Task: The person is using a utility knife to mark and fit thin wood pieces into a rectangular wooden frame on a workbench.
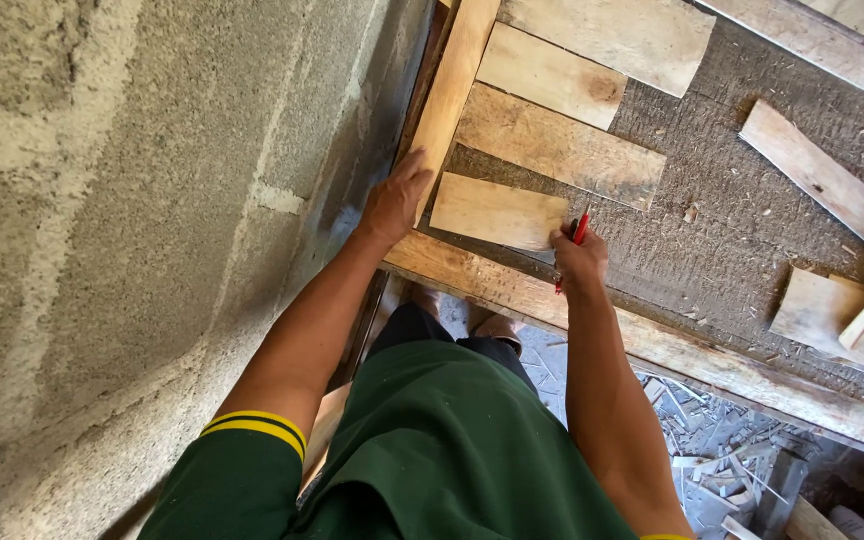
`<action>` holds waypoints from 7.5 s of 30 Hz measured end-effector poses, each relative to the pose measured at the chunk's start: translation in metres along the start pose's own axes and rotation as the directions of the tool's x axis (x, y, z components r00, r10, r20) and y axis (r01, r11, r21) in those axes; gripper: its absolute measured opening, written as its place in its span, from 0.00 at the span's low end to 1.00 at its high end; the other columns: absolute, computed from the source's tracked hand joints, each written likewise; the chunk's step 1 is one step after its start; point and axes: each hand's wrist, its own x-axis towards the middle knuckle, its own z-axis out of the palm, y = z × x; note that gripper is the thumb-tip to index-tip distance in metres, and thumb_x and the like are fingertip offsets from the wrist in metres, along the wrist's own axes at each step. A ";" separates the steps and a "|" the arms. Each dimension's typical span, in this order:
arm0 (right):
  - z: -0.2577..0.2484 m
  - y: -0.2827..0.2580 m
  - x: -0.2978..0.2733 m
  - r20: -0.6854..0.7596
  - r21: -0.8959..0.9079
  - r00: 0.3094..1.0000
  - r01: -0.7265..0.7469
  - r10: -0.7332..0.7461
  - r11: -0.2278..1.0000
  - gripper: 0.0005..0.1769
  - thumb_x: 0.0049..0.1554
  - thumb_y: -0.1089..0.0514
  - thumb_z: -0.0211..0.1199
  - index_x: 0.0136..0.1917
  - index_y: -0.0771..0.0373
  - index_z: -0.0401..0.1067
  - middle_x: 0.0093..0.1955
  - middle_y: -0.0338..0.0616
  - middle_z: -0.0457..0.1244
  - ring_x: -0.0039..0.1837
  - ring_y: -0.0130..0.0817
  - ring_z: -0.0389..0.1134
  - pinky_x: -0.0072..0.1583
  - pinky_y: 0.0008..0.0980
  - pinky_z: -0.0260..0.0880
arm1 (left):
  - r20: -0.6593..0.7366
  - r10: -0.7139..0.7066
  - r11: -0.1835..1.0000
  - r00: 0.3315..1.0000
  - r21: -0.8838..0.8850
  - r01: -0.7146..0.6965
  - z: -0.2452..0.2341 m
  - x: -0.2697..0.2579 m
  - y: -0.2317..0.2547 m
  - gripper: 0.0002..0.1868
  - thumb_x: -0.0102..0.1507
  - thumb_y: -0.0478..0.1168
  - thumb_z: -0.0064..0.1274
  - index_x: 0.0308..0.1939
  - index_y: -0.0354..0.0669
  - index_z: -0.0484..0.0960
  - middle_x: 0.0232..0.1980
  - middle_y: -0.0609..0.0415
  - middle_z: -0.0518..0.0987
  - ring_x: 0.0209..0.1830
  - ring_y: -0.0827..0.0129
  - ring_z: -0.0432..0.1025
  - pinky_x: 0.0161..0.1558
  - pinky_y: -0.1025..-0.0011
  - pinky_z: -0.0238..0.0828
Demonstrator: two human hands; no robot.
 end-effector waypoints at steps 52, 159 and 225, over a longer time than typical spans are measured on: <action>0.008 0.005 -0.022 -0.010 -0.433 1.000 0.007 -0.013 0.901 0.17 0.50 0.48 0.78 0.49 0.57 0.81 0.37 0.41 0.71 0.33 0.30 0.70 0.34 0.32 0.71 | -0.137 0.100 0.984 0.986 0.161 -0.077 0.059 -0.099 -0.010 0.17 0.67 0.30 0.47 0.59 0.34 0.82 0.71 0.34 0.70 0.76 0.44 0.61 0.72 0.58 0.64; -0.258 0.102 0.080 -0.014 -0.638 0.906 0.318 -0.424 0.702 0.31 0.60 0.73 0.55 0.75 0.58 0.60 0.52 0.62 0.70 0.36 0.41 0.72 0.27 0.33 0.72 | 0.427 0.161 0.914 0.890 0.276 -0.298 0.330 0.113 0.385 0.30 0.62 0.25 0.52 0.69 0.35 0.70 0.81 0.41 0.53 0.82 0.48 0.45 0.79 0.54 0.42; -0.276 0.122 0.003 0.006 -0.591 0.934 0.292 -0.358 0.752 0.30 0.58 0.74 0.53 0.72 0.57 0.62 0.52 0.67 0.70 0.44 0.55 0.75 0.36 0.49 0.76 | 0.358 0.201 0.936 0.912 0.203 -0.286 0.340 0.112 0.380 0.22 0.69 0.43 0.50 0.61 0.28 0.77 0.80 0.38 0.56 0.81 0.44 0.47 0.77 0.48 0.45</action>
